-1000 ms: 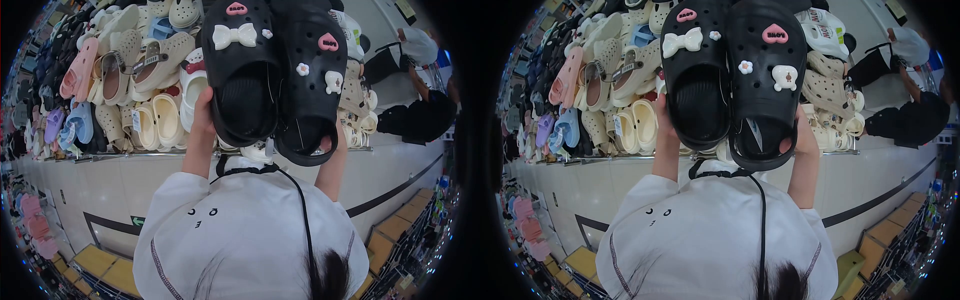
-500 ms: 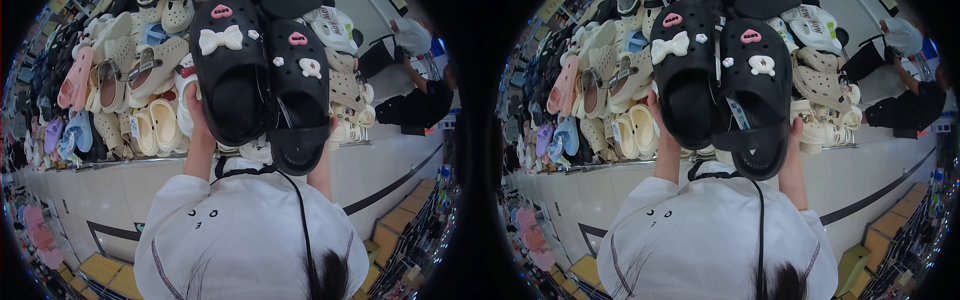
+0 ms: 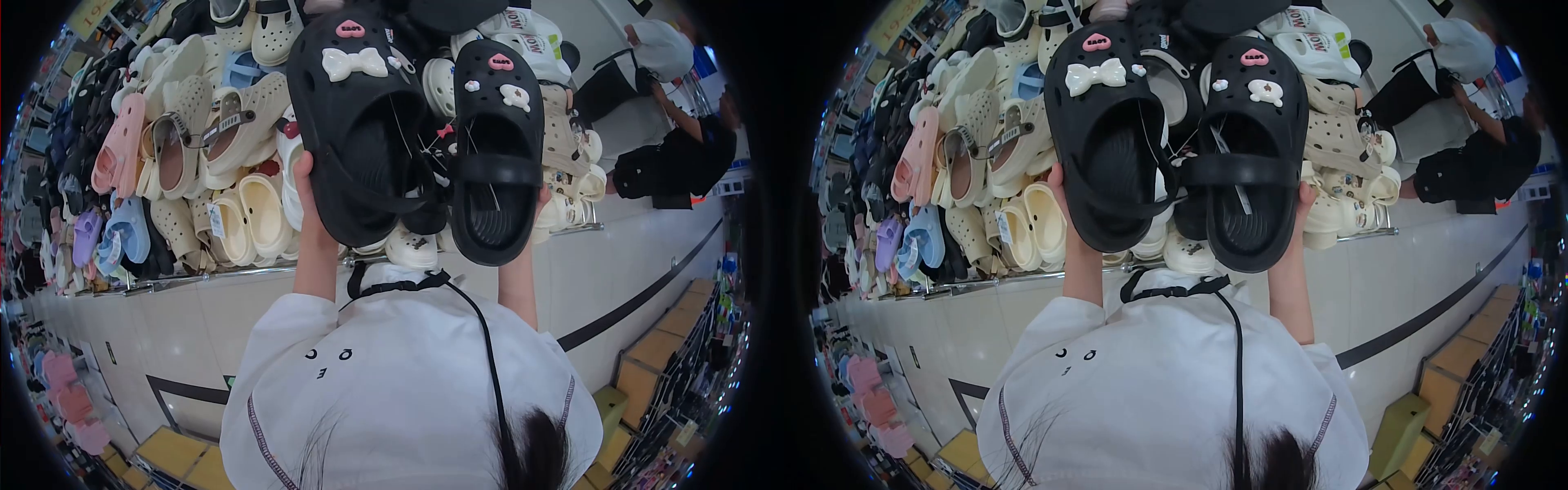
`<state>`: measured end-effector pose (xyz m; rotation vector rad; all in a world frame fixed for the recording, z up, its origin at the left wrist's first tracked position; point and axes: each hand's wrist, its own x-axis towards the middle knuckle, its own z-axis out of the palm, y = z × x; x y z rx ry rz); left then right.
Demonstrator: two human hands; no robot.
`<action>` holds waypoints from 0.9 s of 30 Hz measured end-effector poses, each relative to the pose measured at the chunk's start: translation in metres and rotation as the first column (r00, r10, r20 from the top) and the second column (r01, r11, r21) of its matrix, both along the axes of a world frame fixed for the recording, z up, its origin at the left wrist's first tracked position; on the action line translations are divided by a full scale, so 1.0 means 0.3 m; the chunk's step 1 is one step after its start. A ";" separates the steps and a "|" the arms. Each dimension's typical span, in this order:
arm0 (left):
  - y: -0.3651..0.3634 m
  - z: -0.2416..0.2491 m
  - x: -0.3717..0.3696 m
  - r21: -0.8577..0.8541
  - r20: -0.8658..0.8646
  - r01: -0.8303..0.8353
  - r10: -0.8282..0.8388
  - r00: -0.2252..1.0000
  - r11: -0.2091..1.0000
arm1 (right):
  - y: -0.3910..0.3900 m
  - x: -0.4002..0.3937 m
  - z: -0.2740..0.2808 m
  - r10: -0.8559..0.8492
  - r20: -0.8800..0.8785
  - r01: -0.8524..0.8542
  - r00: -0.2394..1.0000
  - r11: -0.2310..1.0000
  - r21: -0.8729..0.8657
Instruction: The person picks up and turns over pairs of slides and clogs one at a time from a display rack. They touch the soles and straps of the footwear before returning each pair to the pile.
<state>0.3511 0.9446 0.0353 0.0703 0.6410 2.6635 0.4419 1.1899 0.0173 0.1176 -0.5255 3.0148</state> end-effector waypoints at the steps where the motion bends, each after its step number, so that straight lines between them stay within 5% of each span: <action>1: 0.005 0.000 0.003 0.000 0.000 0.005 -0.005 1.000 1.000 | -0.001 0.000 0.008 0.002 -0.028 -0.002 1.000 1.000 0.001; 13: 0.034 -0.001 0.024 0.022 -0.058 0.156 -0.155 0.986 0.987 | -0.005 0.050 0.027 -0.017 -0.106 0.017 0.994 1.000 -0.001; 16: 0.025 0.013 0.038 -0.127 -0.013 0.163 -0.166 0.986 0.978 | -0.006 0.056 0.026 -0.023 -0.111 0.022 0.994 1.000 -0.007; 19: 0.036 0.017 0.039 -0.042 -0.055 0.203 -0.205 0.977 0.978 | -0.007 0.058 0.023 -0.027 -0.113 0.026 0.993 1.000 -0.008; 21: 0.054 0.044 0.044 0.193 0.047 0.227 -0.240 0.970 0.954 | -0.012 0.060 0.023 -0.025 -0.117 0.024 0.993 1.000 -0.006; 26: 0.061 -0.114 -0.009 0.289 -0.095 0.371 -0.359 0.928 0.882 | -0.018 0.066 0.020 -0.010 -0.114 0.009 0.993 1.000 -0.007; 27: 0.067 -0.110 0.002 0.154 0.002 0.298 -0.302 0.953 0.942 | -0.017 0.066 0.018 -0.009 -0.111 0.009 0.994 1.000 -0.005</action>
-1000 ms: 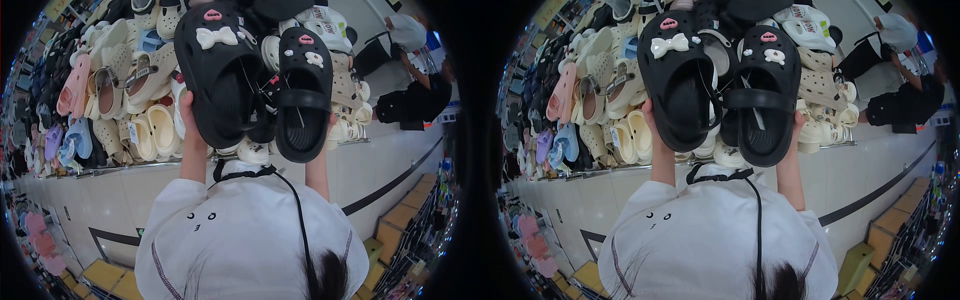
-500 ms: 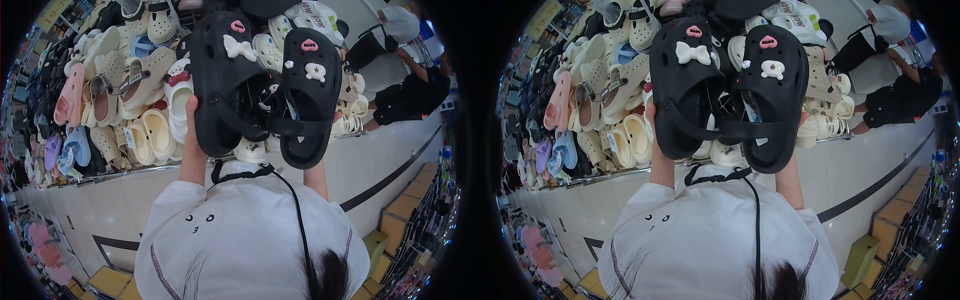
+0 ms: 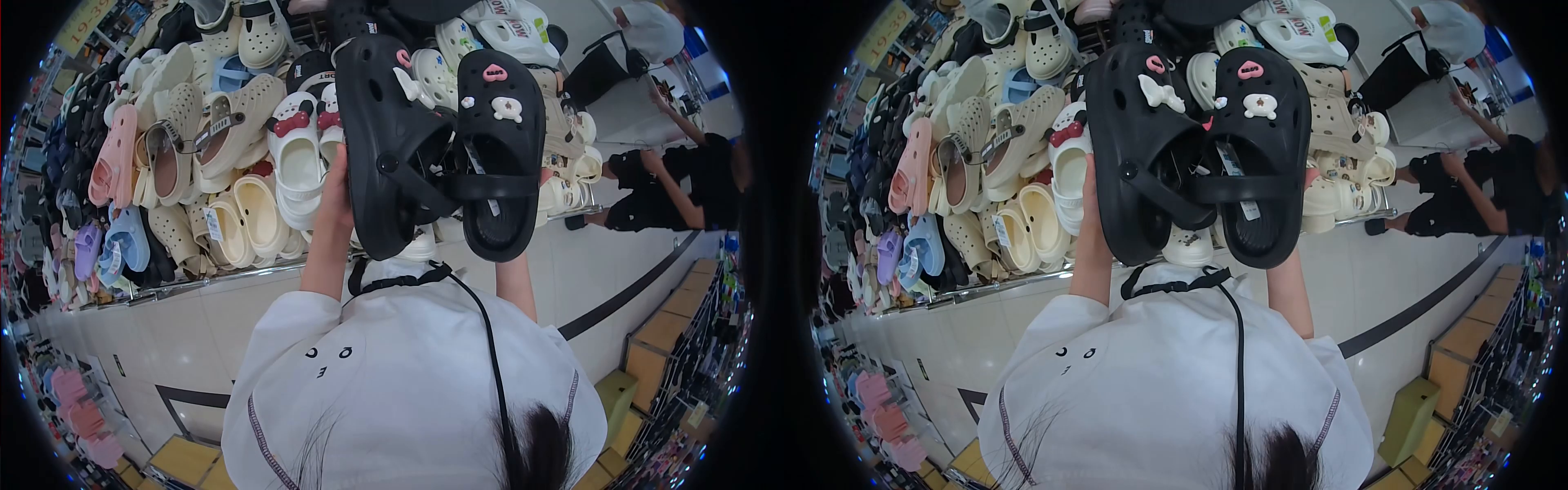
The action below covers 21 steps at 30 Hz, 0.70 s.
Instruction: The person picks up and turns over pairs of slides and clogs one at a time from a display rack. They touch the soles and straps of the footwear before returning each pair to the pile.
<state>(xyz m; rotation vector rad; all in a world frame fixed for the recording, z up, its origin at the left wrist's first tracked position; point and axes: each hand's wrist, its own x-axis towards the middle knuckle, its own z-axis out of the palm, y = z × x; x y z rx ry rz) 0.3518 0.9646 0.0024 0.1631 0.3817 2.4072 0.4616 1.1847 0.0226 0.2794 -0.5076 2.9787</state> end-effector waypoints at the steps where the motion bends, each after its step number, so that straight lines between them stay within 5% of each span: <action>1: 0.005 0.003 0.007 -0.165 0.038 -0.065 0.072 0.997 0.984 | 0.002 -0.001 -0.003 0.002 0.001 -0.002 1.000 1.000 0.000; 5: 0.030 0.011 -0.010 -0.192 -0.129 -0.122 0.098 0.987 0.974 | 0.018 -0.018 -0.027 -0.013 0.045 0.012 0.999 1.000 0.013; 7: 0.055 0.090 -0.004 -0.349 -0.328 -0.215 0.097 0.940 0.912 | 0.030 -0.030 -0.040 -0.025 0.088 0.023 0.996 0.999 0.025; 9: 0.087 0.116 0.002 -0.306 -0.292 -0.235 0.144 0.946 0.922 | 0.043 -0.037 -0.058 -0.049 0.160 0.042 0.986 0.998 0.044; 13: 0.133 0.159 0.024 -0.548 -0.480 -0.368 0.077 0.874 0.751 | 0.100 -0.012 -0.119 -0.174 0.435 0.126 0.883 0.983 0.136; 15: 0.163 0.157 0.033 -0.628 -0.609 -0.500 0.024 0.793 0.597 | 0.129 -0.001 -0.158 -0.164 0.436 0.096 0.885 0.980 0.174; 21: 0.216 0.125 0.044 -0.602 -0.695 -0.583 0.001 0.719 0.545 | 0.129 0.031 -0.167 -0.245 0.476 0.137 0.845 0.959 0.250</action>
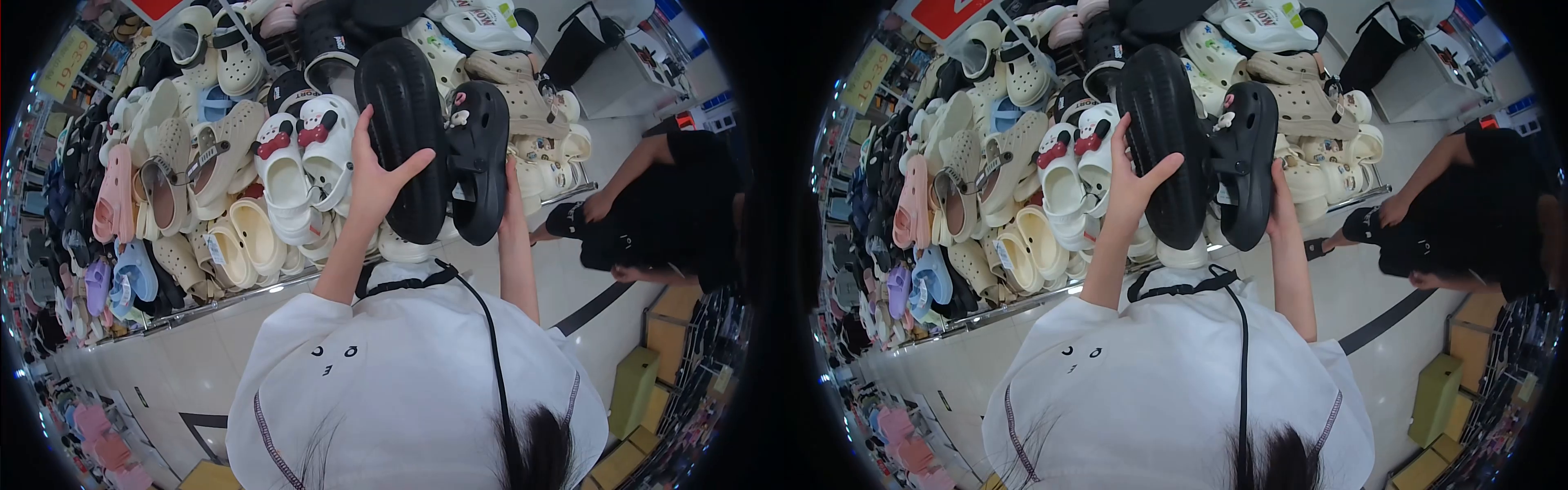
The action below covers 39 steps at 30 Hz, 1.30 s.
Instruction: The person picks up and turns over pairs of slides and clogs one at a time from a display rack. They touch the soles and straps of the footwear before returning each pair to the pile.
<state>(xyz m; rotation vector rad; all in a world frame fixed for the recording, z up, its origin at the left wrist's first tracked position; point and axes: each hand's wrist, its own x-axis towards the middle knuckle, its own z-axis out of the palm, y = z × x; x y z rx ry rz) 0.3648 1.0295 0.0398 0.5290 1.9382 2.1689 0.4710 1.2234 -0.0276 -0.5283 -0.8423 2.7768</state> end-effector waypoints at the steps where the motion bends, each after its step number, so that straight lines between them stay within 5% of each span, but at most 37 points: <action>1: 0.008 -0.003 0.003 -0.045 -0.069 -0.021 0.018 0.997 0.999 | -0.003 0.005 0.004 -0.006 -0.001 0.006 1.000 1.000 -0.001; 7: 0.043 0.037 0.038 -0.201 -0.172 -0.021 -0.014 0.985 0.979 | 0.011 0.028 -0.012 -0.005 0.091 -0.003 0.996 0.996 0.087; 10: 0.055 0.001 0.023 -0.195 -0.160 0.048 -0.080 0.984 0.980 | 0.014 0.039 0.001 0.052 0.051 -0.050 0.997 0.998 -0.031; 12: 0.062 -0.009 0.002 0.093 0.053 0.187 -0.192 0.980 0.978 | 0.005 0.035 0.041 0.036 -0.084 -0.048 0.996 0.989 -0.138; 14: 0.053 -0.017 -0.003 0.169 0.129 0.170 -0.192 0.973 0.971 | 0.021 0.024 0.044 -0.013 -0.280 -0.055 0.960 0.970 -0.235; 16: 0.034 -0.040 -0.032 0.601 0.433 0.131 -0.460 0.775 0.788 | 0.049 0.014 0.020 -0.045 -0.430 -0.037 0.902 0.983 -0.180; 19: 0.022 -0.056 -0.040 0.618 0.531 0.090 -0.499 0.685 0.781 | -0.009 -0.030 0.112 -0.052 -0.618 -0.161 0.785 0.945 -0.285; 24: 0.038 -0.122 -0.039 0.661 0.557 0.062 -0.544 0.628 0.748 | 0.025 -0.086 0.099 -0.047 -0.483 -0.007 0.874 0.994 -0.110; 28: 0.001 -0.136 -0.061 0.759 0.490 0.091 -0.658 0.572 0.645 | -0.007 -0.091 0.136 0.004 -0.571 -0.076 0.821 0.992 -0.101; 32: 0.004 -0.202 -0.091 0.820 0.396 0.053 -0.632 0.666 0.569 | -0.009 -0.086 0.163 0.143 -0.602 -0.153 0.785 0.988 0.035; 36: 0.001 -0.235 -0.114 0.820 0.415 0.008 -0.606 0.679 0.572 | 0.006 -0.079 0.134 0.140 -0.577 -0.215 0.805 0.974 -0.064; 38: -0.001 -0.196 -0.125 0.830 0.403 0.029 -0.634 0.660 0.557 | 0.055 -0.075 0.110 0.142 -0.460 -0.260 0.877 0.944 -0.205; 39: 0.004 -0.171 -0.126 0.840 0.390 0.050 -0.664 0.638 0.541 | 0.084 -0.085 0.073 0.072 -0.303 -0.132 0.950 0.975 -0.180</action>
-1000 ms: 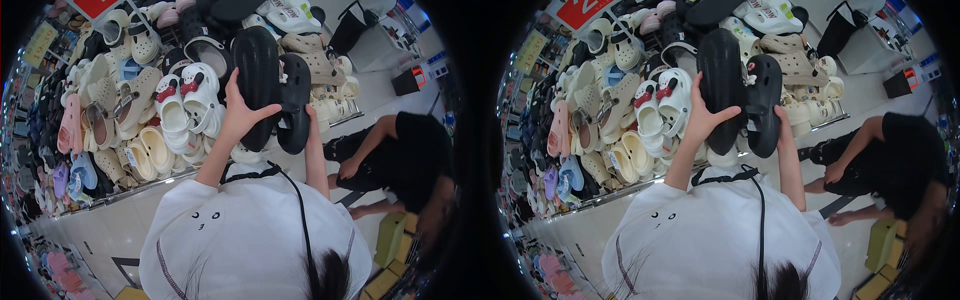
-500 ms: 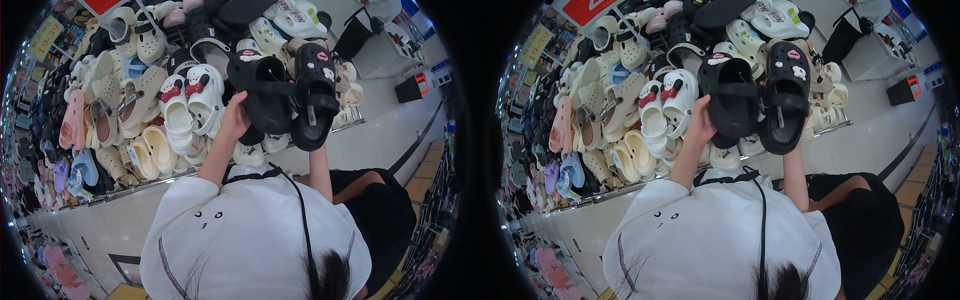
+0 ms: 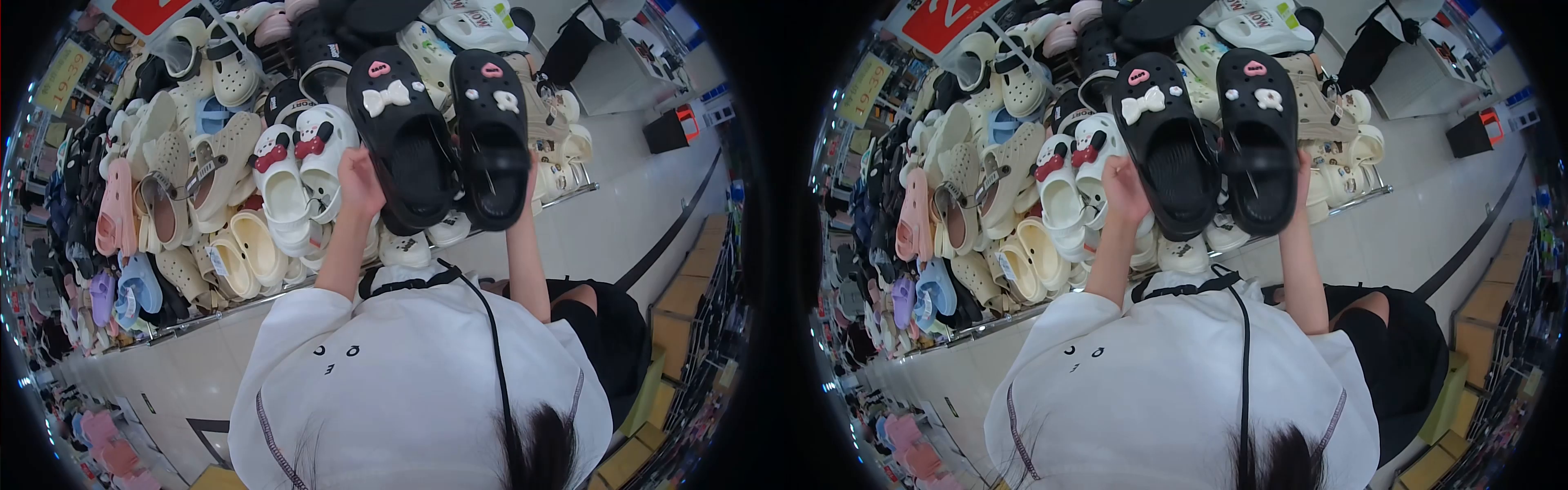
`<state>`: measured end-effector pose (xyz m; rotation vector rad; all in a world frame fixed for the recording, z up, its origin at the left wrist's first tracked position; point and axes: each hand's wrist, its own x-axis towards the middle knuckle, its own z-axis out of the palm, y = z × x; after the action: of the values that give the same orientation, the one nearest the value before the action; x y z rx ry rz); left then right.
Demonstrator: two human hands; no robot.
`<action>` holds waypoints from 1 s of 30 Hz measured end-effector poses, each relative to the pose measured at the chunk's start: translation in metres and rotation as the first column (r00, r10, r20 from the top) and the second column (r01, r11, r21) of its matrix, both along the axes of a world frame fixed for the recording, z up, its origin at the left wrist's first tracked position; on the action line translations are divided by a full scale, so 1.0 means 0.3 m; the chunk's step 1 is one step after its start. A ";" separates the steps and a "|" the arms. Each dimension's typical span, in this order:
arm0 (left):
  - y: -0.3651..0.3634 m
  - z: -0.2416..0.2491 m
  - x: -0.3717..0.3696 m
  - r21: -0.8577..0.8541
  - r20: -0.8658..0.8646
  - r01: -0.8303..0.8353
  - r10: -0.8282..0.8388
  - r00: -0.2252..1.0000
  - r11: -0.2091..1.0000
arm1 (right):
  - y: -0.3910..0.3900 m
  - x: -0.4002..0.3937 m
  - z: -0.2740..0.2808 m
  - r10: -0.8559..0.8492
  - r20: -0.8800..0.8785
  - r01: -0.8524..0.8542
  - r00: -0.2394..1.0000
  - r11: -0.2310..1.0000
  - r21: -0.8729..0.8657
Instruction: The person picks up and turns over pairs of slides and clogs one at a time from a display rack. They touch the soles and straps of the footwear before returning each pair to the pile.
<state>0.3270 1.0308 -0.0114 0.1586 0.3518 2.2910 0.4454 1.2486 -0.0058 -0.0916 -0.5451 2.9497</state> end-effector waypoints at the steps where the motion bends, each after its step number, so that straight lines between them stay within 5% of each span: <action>1: 0.013 0.011 -0.007 0.000 -0.002 0.011 -0.011 1.000 1.000 | 0.030 -0.014 -0.028 -0.020 0.044 0.021 0.999 1.000 -0.006; 3: 0.055 0.028 -0.041 -0.214 -0.021 -0.045 0.041 0.999 0.976 | 0.083 -0.070 -0.057 0.069 -0.105 -0.078 0.992 0.993 -0.085; 6: 0.124 0.009 -0.100 -0.347 -0.266 -0.155 0.061 0.962 0.925 | 0.205 -0.181 -0.130 0.091 0.057 -0.092 0.994 0.995 0.025; 8: 0.158 -0.028 -0.148 -0.381 -0.256 -0.156 0.058 0.965 0.911 | 0.259 -0.223 -0.170 0.051 0.128 -0.064 0.990 0.993 0.101; 11: 0.195 -0.098 -0.196 -0.432 -0.284 -0.192 0.069 0.956 0.881 | 0.262 -0.263 -0.178 -0.171 0.439 -0.052 0.882 0.891 0.452; 14: 0.205 -0.123 -0.198 -0.527 -0.225 -0.221 0.116 0.967 0.820 | 0.259 -0.278 -0.220 -0.254 0.332 0.033 0.908 0.836 0.548; 16: 0.223 -0.154 -0.218 -0.606 -0.264 -0.290 0.157 0.952 0.740 | 0.241 -0.299 -0.229 -0.554 0.330 0.164 0.764 0.662 0.732; 17: 0.232 -0.159 -0.222 -0.609 -0.262 -0.284 0.150 0.953 0.740 | 0.242 -0.310 -0.242 -0.558 0.334 0.166 0.760 0.663 0.730; 19: 0.247 -0.171 -0.222 -0.684 -0.418 -0.452 0.200 0.886 0.572 | 0.242 -0.324 -0.271 -0.775 0.201 0.204 0.600 0.390 0.898; 20: 0.251 -0.185 -0.215 -0.687 -0.418 -0.446 0.190 0.888 0.574 | 0.232 -0.317 -0.256 -0.808 0.170 0.188 0.564 0.327 0.926; 22: 0.258 -0.213 -0.203 -0.615 -0.674 -0.732 0.286 0.681 0.292 | 0.203 -0.291 -0.220 -0.831 0.148 0.224 0.536 0.309 0.924; 27: 0.174 -0.166 -0.104 -0.594 -0.655 -0.716 0.297 0.695 0.366 | 0.187 -0.157 -0.242 -0.835 0.105 0.324 0.541 0.322 0.890; 30: 0.144 -0.079 0.011 -0.561 -0.771 -0.745 0.100 0.629 0.362 | 0.150 -0.010 -0.235 -0.839 0.066 0.383 0.540 0.314 0.869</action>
<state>0.3302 1.0740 -0.0351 0.3385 2.1457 2.1743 0.4423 1.2937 -0.0763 -0.8228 -1.4241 1.6039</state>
